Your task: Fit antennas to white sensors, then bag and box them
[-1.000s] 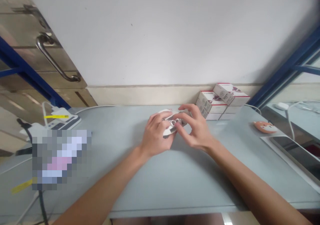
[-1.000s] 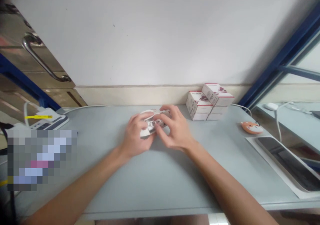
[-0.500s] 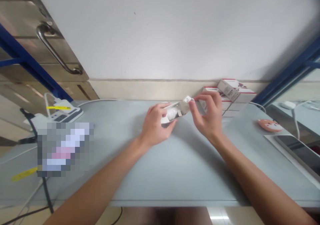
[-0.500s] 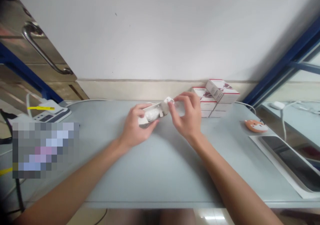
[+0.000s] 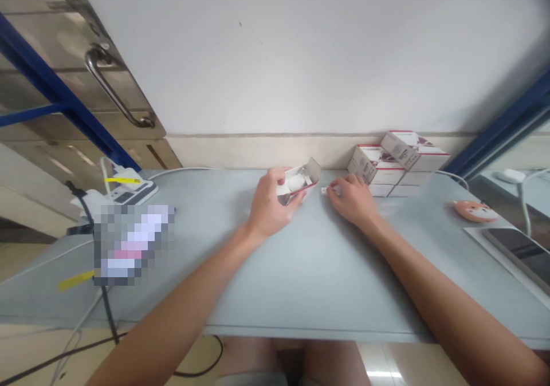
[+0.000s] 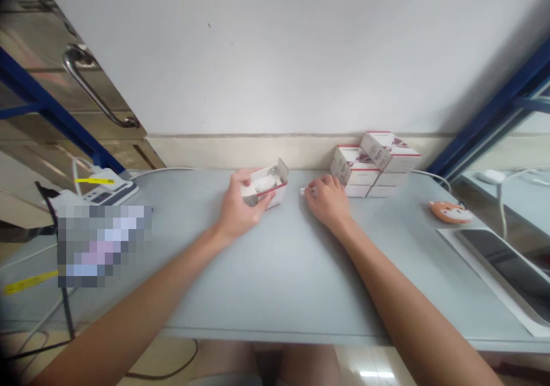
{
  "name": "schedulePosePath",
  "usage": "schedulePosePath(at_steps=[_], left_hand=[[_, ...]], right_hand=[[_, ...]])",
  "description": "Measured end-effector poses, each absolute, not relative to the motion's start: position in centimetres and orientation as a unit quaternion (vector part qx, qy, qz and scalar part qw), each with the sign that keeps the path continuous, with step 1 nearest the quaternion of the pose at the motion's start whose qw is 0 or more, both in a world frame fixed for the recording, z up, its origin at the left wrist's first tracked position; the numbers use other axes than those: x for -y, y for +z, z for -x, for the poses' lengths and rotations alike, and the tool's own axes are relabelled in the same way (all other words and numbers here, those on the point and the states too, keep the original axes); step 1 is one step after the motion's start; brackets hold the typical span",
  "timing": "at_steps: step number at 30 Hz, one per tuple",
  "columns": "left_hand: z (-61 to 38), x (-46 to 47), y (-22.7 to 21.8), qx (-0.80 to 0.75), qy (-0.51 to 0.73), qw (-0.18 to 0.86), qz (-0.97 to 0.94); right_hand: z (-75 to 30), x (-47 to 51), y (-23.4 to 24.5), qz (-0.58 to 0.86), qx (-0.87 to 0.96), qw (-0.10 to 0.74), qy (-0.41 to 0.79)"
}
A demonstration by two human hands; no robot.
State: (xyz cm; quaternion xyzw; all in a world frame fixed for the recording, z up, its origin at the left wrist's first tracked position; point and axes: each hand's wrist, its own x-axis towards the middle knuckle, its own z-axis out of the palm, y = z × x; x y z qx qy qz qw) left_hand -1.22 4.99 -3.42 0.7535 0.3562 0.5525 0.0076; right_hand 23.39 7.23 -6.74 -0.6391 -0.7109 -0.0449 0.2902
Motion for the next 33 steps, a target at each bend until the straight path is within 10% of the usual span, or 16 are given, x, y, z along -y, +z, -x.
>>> schedulePosePath(at_steps=[8,33], left_hand=[[1.0,-4.7,-3.1,-0.313,0.553,0.0,-0.772],[0.8,-3.9,-2.4,-0.291,0.492,-0.151,-0.806]], right_hand=[[-22.1,-4.8,-1.6,0.461,0.7,0.539,-0.08],[-20.0,-2.6,0.1,0.439,0.77,0.437,-0.153]])
